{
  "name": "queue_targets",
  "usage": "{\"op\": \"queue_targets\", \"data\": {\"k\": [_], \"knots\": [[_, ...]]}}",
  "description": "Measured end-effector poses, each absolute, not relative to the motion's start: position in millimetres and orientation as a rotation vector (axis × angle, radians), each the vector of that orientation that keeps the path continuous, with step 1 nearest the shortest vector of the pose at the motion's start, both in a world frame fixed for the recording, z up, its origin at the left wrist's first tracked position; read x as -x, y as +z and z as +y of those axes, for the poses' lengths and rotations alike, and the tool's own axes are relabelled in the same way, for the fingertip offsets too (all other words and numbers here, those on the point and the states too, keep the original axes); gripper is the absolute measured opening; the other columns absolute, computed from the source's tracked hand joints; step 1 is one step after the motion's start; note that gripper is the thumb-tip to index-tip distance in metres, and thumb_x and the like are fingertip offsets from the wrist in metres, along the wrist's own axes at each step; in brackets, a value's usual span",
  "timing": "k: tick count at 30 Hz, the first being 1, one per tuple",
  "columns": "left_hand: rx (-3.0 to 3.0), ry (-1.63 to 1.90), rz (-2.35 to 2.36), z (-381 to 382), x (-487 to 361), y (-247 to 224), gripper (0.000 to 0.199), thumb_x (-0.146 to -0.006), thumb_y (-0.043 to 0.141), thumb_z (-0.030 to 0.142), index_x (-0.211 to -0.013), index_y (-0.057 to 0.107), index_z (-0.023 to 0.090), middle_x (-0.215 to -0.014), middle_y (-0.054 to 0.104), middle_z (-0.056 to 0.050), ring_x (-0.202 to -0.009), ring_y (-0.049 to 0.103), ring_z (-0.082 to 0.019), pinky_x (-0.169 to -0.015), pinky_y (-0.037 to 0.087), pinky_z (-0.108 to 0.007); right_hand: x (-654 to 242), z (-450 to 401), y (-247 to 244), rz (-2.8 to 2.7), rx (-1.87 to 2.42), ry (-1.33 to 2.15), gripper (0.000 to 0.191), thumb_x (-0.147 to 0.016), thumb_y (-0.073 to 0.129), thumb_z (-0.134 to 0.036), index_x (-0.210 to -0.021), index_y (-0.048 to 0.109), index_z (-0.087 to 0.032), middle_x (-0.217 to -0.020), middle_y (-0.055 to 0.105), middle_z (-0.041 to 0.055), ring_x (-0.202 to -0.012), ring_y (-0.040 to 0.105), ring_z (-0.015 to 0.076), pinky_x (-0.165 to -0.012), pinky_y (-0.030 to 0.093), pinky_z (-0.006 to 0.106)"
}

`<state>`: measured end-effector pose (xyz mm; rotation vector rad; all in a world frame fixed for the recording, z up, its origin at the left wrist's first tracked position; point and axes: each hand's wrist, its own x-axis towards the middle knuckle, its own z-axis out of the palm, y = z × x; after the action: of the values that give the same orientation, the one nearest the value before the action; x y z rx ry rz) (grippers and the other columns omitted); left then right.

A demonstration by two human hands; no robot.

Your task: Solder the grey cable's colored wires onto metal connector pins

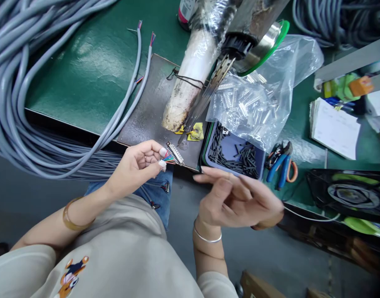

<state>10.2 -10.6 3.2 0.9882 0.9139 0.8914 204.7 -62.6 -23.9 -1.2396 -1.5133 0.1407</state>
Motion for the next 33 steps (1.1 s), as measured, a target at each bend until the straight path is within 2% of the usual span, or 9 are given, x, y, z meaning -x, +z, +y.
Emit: {"op": "queue_targets", "data": {"k": [2,4,8,11,16,22,25,30,33], "knots": [[-0.999,0.936,0.892,-15,-9,2,0.024,-0.084,0.071,0.016,-0.098,0.052,0.016,-0.068,0.065,0.004,-0.053,0.059,-0.006,-0.052,0.050,-0.014,-196,-60,-19,-1.560,1.183,0.061,0.030,-0.091,0.066,-0.007,-0.117,0.062,-0.021,-0.092,0.077,0.0015,-0.078,0.077,0.0168,-0.075,0.067,0.034],[-1.072,1.006,0.870,-19,-9,1,0.028,-0.087,0.069,0.015,-0.105,0.048,0.019,-0.074,0.070,0.003,-0.058,0.067,-0.008,-0.058,0.056,-0.016,-187,-56,-16,-1.636,1.192,0.093,0.024,-0.086,0.071,-0.004,-0.103,0.066,-0.019,-0.098,0.078,0.0042,-0.090,0.077,0.0173,-0.081,0.066,0.032],[-1.591,1.187,0.870,-26,-6,-6,0.024,-0.092,0.063,0.008,-0.113,0.058,0.017,-0.099,0.077,-0.004,-0.075,0.075,-0.010,-0.074,0.060,-0.018,-178,-51,-17,-1.581,1.215,0.304,0.017,-0.087,0.069,-0.005,-0.093,0.064,-0.020,-0.102,0.077,0.0049,-0.094,0.076,0.0166,-0.080,0.064,0.031],[-1.966,1.268,0.919,-28,-5,-10,0.018,-0.091,0.062,0.003,-0.105,0.068,0.014,-0.100,0.078,-0.007,-0.085,0.075,-0.012,-0.083,0.059,-0.019,-175,-50,-19,-1.571,1.223,0.202,0.018,-0.086,0.070,-0.004,-0.093,0.065,-0.020,-0.100,0.078,0.0042,-0.092,0.076,0.0155,-0.082,0.063,0.030],[-1.857,1.297,1.108,-25,-11,-13,0.009,-0.090,0.067,0.009,-0.098,0.068,0.013,-0.088,0.077,-0.003,-0.070,0.071,-0.009,-0.067,0.056,-0.016,-171,-46,-20,-1.679,1.215,-0.004,0.020,-0.087,0.071,-0.005,-0.097,0.065,-0.021,-0.101,0.079,0.0047,-0.088,0.077,0.0156,-0.078,0.064,0.028],[-1.826,1.334,1.249,-18,-19,-11,0.003,-0.089,0.068,0.014,-0.089,0.066,0.015,-0.072,0.068,0.002,-0.055,0.059,-0.006,-0.054,0.046,-0.017,-168,-41,-22,-1.726,1.222,-0.083,0.019,-0.086,0.070,-0.005,-0.089,0.059,-0.020,-0.103,0.078,0.0084,-0.088,0.076,0.0142,-0.075,0.063,0.024],[-1.910,1.370,1.252,-14,-21,-9,0.006,-0.088,0.067,0.012,-0.085,0.064,0.016,-0.071,0.068,0.003,-0.055,0.057,-0.005,-0.055,0.045,-0.017,-169,-38,-22,-1.717,1.220,-0.092,0.021,-0.085,0.070,-0.003,-0.087,0.057,-0.020,-0.103,0.078,0.0098,-0.089,0.076,0.0140,-0.076,0.063,0.023],[-2.020,1.402,1.193,-9,-20,-8,0.008,-0.089,0.064,0.008,-0.089,0.066,0.016,-0.079,0.073,0.001,-0.065,0.065,-0.008,-0.066,0.051,-0.018,-172,-33,-20,-1.704,1.212,-0.064,0.019,-0.087,0.069,-0.005,-0.088,0.058,-0.020,-0.104,0.078,0.0073,-0.091,0.076,0.0147,-0.078,0.064,0.026],[-2.033,1.389,1.208,-7,-20,-8,0.007,-0.090,0.065,0.009,-0.090,0.067,0.016,-0.079,0.073,0.001,-0.065,0.065,-0.008,-0.066,0.052,-0.018,-172,-30,-19,-1.714,1.216,-0.062,0.017,-0.088,0.069,-0.007,-0.090,0.059,-0.021,-0.106,0.078,0.0060,-0.092,0.076,0.0146,-0.080,0.064,0.027]]}}
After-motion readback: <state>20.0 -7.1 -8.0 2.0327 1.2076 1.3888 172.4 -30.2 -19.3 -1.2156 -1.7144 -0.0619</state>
